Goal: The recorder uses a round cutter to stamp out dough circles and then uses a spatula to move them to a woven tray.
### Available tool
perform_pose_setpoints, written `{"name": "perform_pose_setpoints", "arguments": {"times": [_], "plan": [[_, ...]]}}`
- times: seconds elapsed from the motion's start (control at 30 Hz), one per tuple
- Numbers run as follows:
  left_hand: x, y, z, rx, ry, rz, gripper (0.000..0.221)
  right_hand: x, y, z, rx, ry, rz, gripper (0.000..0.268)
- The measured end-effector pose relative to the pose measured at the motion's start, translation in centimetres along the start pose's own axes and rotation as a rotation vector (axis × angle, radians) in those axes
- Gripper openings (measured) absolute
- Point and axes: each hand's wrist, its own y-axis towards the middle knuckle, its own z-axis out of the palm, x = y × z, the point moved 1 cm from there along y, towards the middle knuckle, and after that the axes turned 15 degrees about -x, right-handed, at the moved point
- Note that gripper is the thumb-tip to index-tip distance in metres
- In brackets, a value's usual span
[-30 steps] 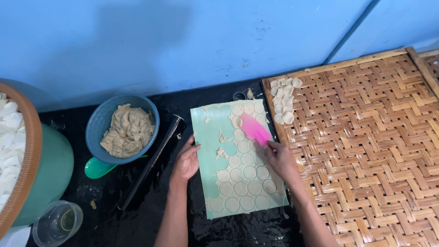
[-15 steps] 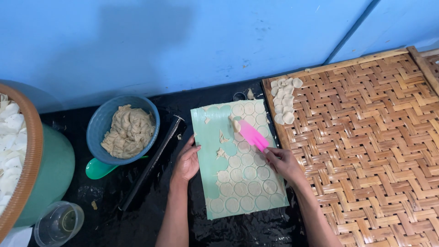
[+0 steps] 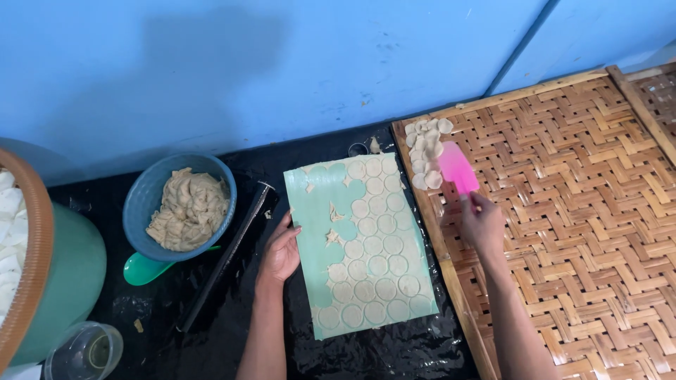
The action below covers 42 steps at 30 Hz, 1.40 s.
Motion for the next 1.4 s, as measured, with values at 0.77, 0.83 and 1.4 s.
{"name": "perform_pose_setpoints", "arguments": {"times": [0.77,0.83,1.4], "plan": [[0.1,0.3,-0.4,-0.012,-0.011,-0.009,0.062,7.3,1.9,-2.8,-0.113,-0.265,-0.282,0.026],[0.1,0.2,-0.4,-0.012,-0.014,-0.017,0.062,7.7,0.1,-3.5,-0.104,-0.193,-0.293,0.023],[0.0,0.2,-0.3,0.037,0.011,0.005,0.062,12.2,-11.5,-5.5,0.272,-0.018,-0.140,0.034]]}}
